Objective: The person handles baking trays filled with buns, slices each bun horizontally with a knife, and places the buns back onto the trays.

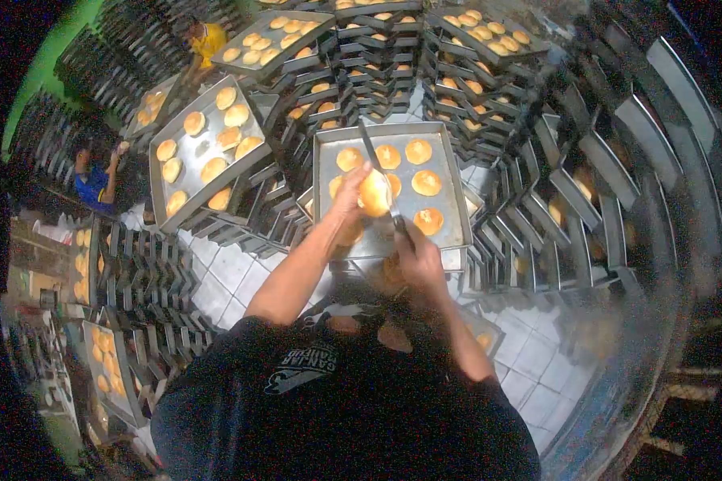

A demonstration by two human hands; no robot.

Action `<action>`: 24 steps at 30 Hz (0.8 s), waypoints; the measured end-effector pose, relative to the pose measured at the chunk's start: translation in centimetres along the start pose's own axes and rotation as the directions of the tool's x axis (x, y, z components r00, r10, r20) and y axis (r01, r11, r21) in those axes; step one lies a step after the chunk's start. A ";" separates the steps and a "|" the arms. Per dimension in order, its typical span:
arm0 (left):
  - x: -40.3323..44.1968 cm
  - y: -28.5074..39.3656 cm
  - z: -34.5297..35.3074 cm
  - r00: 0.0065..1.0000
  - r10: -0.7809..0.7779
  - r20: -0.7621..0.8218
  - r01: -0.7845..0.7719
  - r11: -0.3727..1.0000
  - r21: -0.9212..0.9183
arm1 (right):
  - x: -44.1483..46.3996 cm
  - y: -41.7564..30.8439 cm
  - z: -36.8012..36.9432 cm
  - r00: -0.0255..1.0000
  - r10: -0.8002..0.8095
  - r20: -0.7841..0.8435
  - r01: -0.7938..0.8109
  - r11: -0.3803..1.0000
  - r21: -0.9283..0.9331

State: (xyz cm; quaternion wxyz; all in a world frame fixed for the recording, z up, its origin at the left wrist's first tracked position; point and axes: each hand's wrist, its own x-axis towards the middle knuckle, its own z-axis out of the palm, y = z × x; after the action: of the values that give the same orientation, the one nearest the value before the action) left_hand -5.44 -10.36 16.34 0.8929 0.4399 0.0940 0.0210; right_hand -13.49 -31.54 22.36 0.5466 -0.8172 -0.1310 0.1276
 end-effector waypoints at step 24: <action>-0.2 -0.2 -3.2 0.941 -0.280 -0.190 0.226 0.939 -0.261 | -0.4 3.4 1.9 0.995 -0.035 0.090 0.046 0.992 -0.116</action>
State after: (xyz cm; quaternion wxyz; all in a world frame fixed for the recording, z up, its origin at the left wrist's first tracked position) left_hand -6.29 -8.02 14.30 0.9174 0.3101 0.2471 -0.0341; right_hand -14.24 -31.28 18.48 0.4936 -0.8388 -0.1787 0.1442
